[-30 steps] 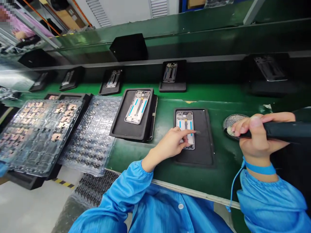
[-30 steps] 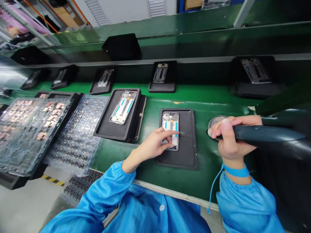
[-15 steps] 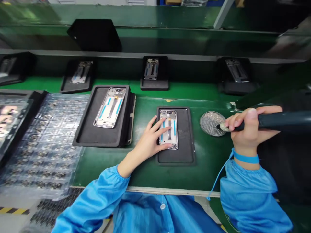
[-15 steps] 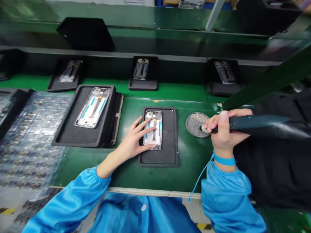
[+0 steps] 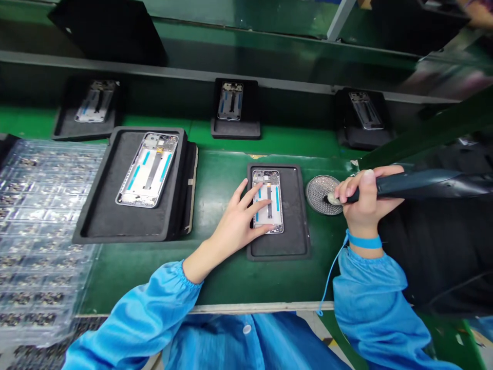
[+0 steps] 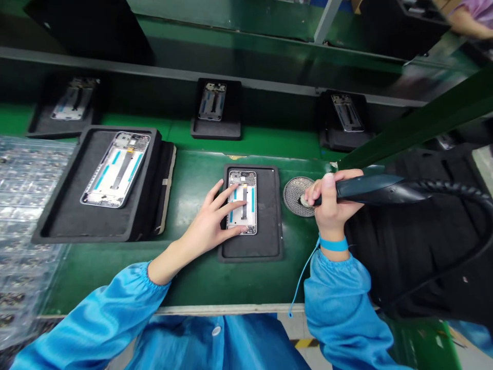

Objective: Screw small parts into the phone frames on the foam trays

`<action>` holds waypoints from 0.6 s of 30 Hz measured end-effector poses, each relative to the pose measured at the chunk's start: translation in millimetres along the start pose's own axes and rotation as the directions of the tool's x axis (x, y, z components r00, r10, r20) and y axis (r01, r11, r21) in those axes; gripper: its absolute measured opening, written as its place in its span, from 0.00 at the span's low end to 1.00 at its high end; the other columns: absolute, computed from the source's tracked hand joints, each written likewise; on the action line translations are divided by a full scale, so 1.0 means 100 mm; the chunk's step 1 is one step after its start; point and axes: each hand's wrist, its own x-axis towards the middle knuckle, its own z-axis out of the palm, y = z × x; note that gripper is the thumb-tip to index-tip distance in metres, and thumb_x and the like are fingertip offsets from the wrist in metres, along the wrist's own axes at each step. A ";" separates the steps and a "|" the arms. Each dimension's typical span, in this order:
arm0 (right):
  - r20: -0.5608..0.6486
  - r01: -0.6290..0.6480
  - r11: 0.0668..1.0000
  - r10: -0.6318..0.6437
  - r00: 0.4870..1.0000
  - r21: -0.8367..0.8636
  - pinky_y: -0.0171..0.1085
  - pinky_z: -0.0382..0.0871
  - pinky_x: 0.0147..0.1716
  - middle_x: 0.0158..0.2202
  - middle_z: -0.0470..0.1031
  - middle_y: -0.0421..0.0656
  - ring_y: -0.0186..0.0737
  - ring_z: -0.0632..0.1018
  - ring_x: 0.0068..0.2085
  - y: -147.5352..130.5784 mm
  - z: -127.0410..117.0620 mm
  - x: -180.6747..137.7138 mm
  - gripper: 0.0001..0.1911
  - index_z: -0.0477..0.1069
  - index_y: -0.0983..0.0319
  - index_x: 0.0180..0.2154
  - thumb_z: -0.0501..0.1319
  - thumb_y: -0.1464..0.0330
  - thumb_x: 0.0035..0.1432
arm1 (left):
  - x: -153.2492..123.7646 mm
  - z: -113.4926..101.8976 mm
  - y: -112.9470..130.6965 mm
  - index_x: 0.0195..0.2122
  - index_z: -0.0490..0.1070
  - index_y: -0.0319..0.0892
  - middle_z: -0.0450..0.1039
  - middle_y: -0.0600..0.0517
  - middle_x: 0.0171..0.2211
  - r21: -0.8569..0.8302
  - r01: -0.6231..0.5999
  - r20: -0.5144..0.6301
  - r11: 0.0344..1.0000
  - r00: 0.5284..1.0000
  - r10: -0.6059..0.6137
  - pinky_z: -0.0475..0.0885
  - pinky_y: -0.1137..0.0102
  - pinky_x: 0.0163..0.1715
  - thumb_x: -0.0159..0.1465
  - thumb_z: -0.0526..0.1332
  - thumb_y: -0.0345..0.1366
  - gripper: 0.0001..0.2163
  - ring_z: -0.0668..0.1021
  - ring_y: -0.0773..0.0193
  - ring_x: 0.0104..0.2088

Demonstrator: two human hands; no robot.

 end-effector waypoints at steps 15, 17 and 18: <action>0.044 -0.003 1.000 0.004 0.999 -0.020 0.36 0.74 0.22 0.23 0.68 0.25 0.35 0.69 0.20 0.05 0.00 0.01 0.33 0.68 0.51 0.43 0.87 0.44 0.69 | 0.03 -0.03 0.06 0.80 0.86 0.48 0.67 0.37 0.93 -0.019 0.030 0.031 0.999 0.999 -0.030 0.64 0.16 0.91 0.79 0.85 0.49 0.32 0.58 0.18 0.96; 0.055 0.010 1.000 -0.010 0.998 -0.004 0.36 0.75 0.21 0.24 0.70 0.26 0.35 0.70 0.19 -0.03 0.03 0.00 0.32 0.69 0.51 0.44 0.88 0.45 0.70 | 0.04 -0.05 0.06 0.83 0.83 0.50 0.65 0.38 0.94 -0.049 0.041 0.045 0.998 0.998 -0.039 0.64 0.16 0.91 0.79 0.84 0.48 0.33 0.57 0.20 0.97; 0.060 0.020 1.000 -0.021 0.998 0.016 0.37 0.75 0.21 0.24 0.70 0.26 0.35 0.70 0.19 -0.10 0.06 -0.02 0.31 0.69 0.51 0.44 0.87 0.46 0.71 | 0.04 -0.06 0.07 0.84 0.82 0.51 0.64 0.39 0.95 -0.064 0.044 0.051 0.997 0.998 -0.041 0.64 0.17 0.91 0.79 0.84 0.47 0.34 0.56 0.20 0.97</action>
